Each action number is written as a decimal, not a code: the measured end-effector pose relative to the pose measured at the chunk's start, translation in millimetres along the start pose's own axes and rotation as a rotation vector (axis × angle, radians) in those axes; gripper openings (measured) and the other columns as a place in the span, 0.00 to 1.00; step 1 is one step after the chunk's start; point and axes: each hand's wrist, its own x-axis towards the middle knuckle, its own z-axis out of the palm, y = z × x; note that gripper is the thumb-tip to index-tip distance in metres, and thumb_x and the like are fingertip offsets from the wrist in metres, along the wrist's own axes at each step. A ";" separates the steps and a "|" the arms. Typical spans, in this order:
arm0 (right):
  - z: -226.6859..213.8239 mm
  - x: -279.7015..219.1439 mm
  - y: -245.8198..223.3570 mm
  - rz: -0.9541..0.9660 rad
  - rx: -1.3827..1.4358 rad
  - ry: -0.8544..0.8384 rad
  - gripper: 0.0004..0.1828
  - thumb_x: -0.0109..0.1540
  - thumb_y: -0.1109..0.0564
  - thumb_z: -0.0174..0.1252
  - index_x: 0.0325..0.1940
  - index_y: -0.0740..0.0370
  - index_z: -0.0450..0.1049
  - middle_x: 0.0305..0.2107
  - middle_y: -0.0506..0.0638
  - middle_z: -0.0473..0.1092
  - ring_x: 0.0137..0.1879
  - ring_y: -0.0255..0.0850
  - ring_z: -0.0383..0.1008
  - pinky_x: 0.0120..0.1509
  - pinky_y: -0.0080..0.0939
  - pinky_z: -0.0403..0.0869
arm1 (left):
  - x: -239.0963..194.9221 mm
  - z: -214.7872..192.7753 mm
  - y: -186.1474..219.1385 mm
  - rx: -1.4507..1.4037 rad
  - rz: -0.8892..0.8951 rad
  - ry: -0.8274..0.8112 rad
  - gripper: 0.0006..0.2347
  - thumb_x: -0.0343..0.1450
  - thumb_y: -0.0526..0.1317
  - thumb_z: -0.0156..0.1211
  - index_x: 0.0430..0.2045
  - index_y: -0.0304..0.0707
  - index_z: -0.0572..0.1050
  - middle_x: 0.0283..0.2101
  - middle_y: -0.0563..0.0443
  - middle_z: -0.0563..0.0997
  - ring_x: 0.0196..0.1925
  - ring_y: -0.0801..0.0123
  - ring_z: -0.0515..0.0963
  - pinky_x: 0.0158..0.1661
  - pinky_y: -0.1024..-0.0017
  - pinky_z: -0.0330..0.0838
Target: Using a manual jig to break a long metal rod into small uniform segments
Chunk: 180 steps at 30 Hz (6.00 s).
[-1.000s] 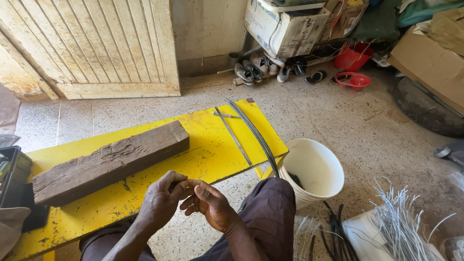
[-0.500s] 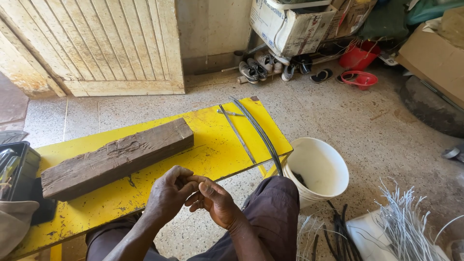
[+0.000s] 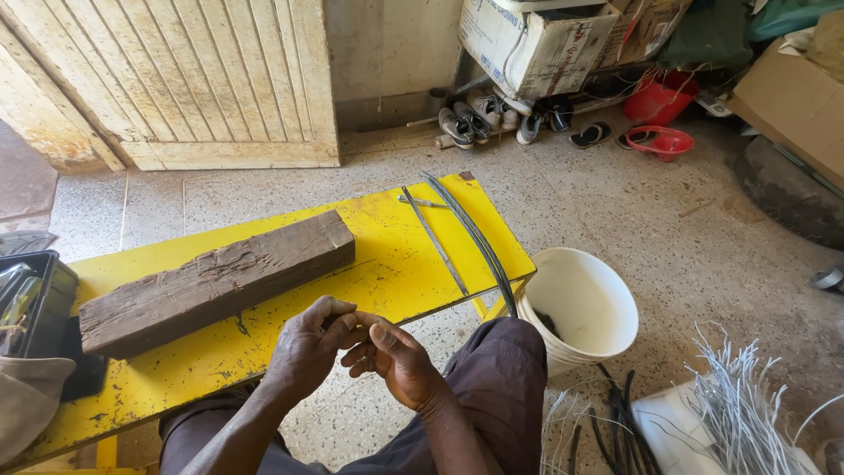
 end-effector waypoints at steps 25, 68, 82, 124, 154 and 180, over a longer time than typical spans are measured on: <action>-30.5 1.6 -19.9 -0.203 0.492 0.196 0.63 0.57 0.12 0.39 0.82 0.57 0.54 0.72 0.66 0.63 0.73 0.61 0.68 0.64 0.64 0.76 | -1.1 -2.4 -2.3 0.064 0.014 0.101 0.11 0.72 0.51 0.67 0.26 0.48 0.82 0.21 0.57 0.78 0.24 0.71 0.71 0.29 0.65 0.63; -154.8 12.4 -68.1 0.030 -0.989 1.403 0.23 0.64 0.49 0.57 0.61 0.58 0.79 0.54 0.56 0.76 0.57 0.55 0.77 0.57 0.56 0.75 | -25.3 -59.4 -47.5 0.157 -0.065 0.180 0.10 0.71 0.51 0.62 0.33 0.52 0.85 0.38 0.59 0.90 0.40 0.68 0.85 0.40 0.64 0.74; -219.9 25.1 -52.8 0.330 -1.361 1.259 0.22 0.70 0.53 0.57 0.70 0.49 0.76 0.64 0.55 0.69 0.62 0.52 0.72 0.55 0.54 0.78 | -35.1 -65.9 -38.2 0.127 -0.131 0.222 0.09 0.71 0.52 0.65 0.32 0.53 0.88 0.32 0.61 0.90 0.34 0.72 0.85 0.37 0.68 0.74; 96.2 8.1 -108.9 -0.808 -0.117 0.970 0.09 0.73 0.57 0.53 0.56 0.55 0.75 0.23 0.49 0.67 0.21 0.40 0.66 0.27 0.34 0.71 | -80.3 -70.7 -17.3 0.068 0.182 0.038 0.08 0.73 0.47 0.65 0.39 0.50 0.86 0.38 0.59 0.86 0.41 0.70 0.82 0.43 0.69 0.73; -53.9 31.3 34.4 -0.219 0.033 0.628 0.19 0.80 0.34 0.50 0.51 0.49 0.70 0.24 0.46 0.68 0.29 0.39 0.73 0.36 0.45 0.79 | -117.1 -159.7 -30.1 0.364 -0.058 -0.057 0.18 0.72 0.56 0.62 0.53 0.53 0.80 0.39 0.58 0.84 0.41 0.66 0.81 0.41 0.64 0.71; 32.1 16.9 24.8 0.413 -0.234 0.430 0.29 0.66 0.47 0.60 0.66 0.67 0.74 0.41 0.62 0.78 0.37 0.49 0.77 0.38 0.46 0.76 | 14.7 -119.1 -41.5 0.727 0.175 0.194 0.15 0.83 0.46 0.40 0.59 0.50 0.75 0.42 0.49 0.74 0.27 0.70 0.71 0.25 0.71 0.74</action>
